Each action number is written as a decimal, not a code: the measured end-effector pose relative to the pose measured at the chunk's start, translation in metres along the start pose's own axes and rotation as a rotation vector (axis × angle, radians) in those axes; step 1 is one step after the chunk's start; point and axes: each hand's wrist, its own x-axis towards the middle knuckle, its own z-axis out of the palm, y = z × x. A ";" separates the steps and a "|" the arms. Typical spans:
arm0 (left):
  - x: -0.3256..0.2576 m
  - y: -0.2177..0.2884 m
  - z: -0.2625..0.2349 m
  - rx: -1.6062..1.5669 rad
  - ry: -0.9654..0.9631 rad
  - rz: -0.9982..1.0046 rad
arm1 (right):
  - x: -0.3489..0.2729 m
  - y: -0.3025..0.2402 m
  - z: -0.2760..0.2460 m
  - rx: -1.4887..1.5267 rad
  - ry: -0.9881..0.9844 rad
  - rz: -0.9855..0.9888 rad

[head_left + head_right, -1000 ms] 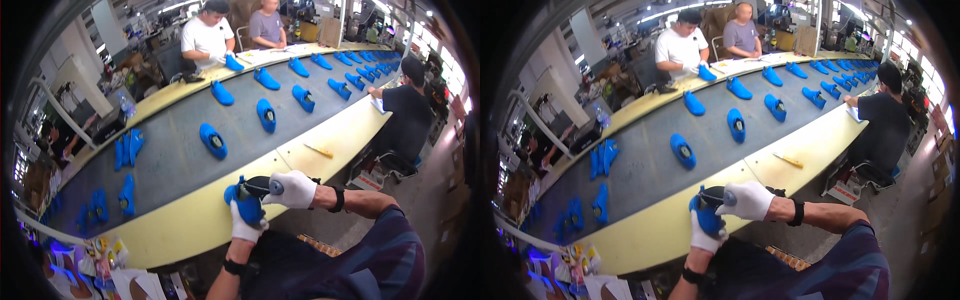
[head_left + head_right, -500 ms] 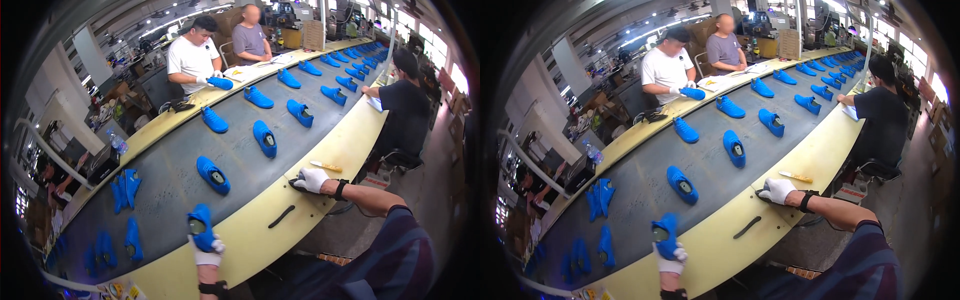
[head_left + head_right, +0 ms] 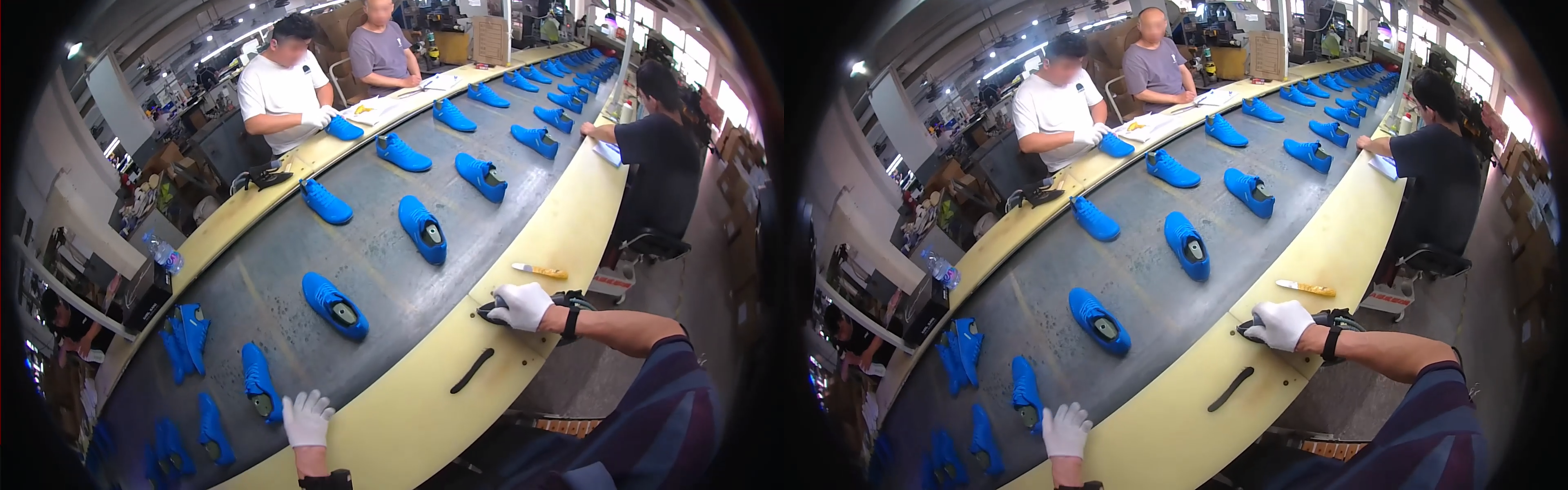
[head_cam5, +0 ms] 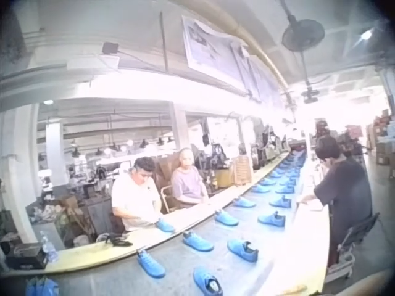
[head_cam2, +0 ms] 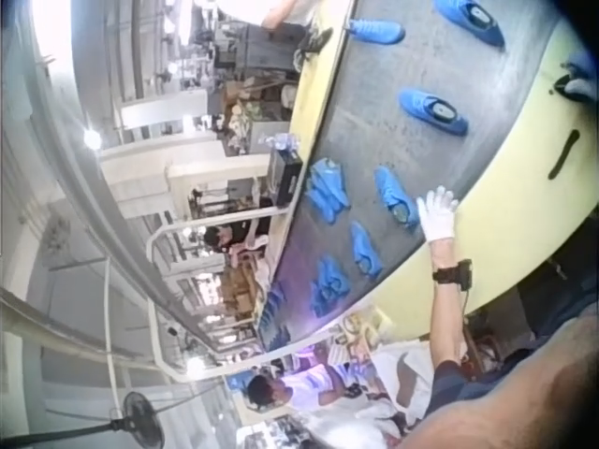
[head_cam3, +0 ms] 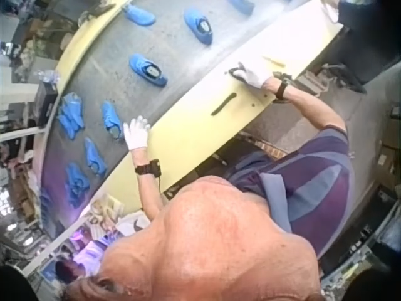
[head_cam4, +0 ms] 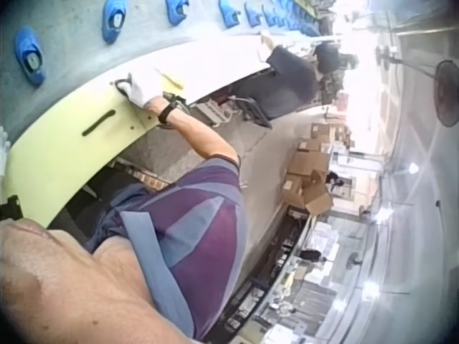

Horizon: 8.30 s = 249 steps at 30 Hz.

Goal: Trimming excess material from blue shoe components using a utility knife on an assembly line.

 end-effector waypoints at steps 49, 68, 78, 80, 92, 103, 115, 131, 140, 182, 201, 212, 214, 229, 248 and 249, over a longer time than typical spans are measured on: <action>-0.159 -0.300 0.193 1.929 0.590 0.246 | -0.122 -0.165 0.032 -0.038 -0.541 -0.803; -0.152 -0.342 0.197 2.010 0.676 0.504 | -0.122 -0.164 0.052 -0.271 -0.456 -0.966; -0.133 -0.342 0.190 1.928 0.573 0.564 | -0.155 -0.142 0.058 -0.002 -0.211 -0.903; -0.132 -0.341 0.189 1.927 0.578 0.501 | -0.154 -0.139 0.058 -0.071 -0.186 -0.929; -0.135 -0.344 0.224 1.860 0.569 0.548 | -0.186 -0.107 0.063 0.072 -0.262 -0.810; -0.144 -0.337 0.187 1.879 0.657 0.263 | -0.089 0.038 -0.005 -0.050 0.439 -0.728; -0.173 -0.329 0.184 1.044 0.597 -0.024 | -0.011 0.102 -0.024 0.004 -0.165 -0.113; -0.169 -0.336 0.187 1.005 0.614 0.004 | -0.128 -0.088 0.017 0.325 -0.470 -0.439; -0.173 -0.334 0.173 0.921 0.586 0.019 | -0.165 -0.069 0.014 0.315 -0.686 -0.341; -0.161 -0.328 0.201 2.229 0.214 0.580 | -0.132 -0.014 -0.024 0.283 -0.431 -0.269; -0.176 -0.336 0.202 2.369 0.167 0.548 | -0.123 -0.018 -0.011 0.229 -0.407 -0.381; -0.175 -0.334 0.197 2.357 0.158 0.596 | -0.107 -0.023 0.004 0.164 -0.578 -0.296; -0.175 -0.333 0.196 2.347 0.159 0.611 | -0.110 -0.018 0.000 0.208 -0.569 -0.268; -0.173 -0.328 0.196 2.362 0.146 0.530 | -0.099 -0.061 -0.006 0.139 -0.613 -0.263; -0.173 -0.330 0.190 2.382 0.156 0.623 | -0.112 -0.020 -0.015 -0.021 -0.607 -0.184; -0.172 -0.329 0.189 2.375 0.165 0.632 | -0.113 -0.015 -0.014 -0.020 -0.601 -0.182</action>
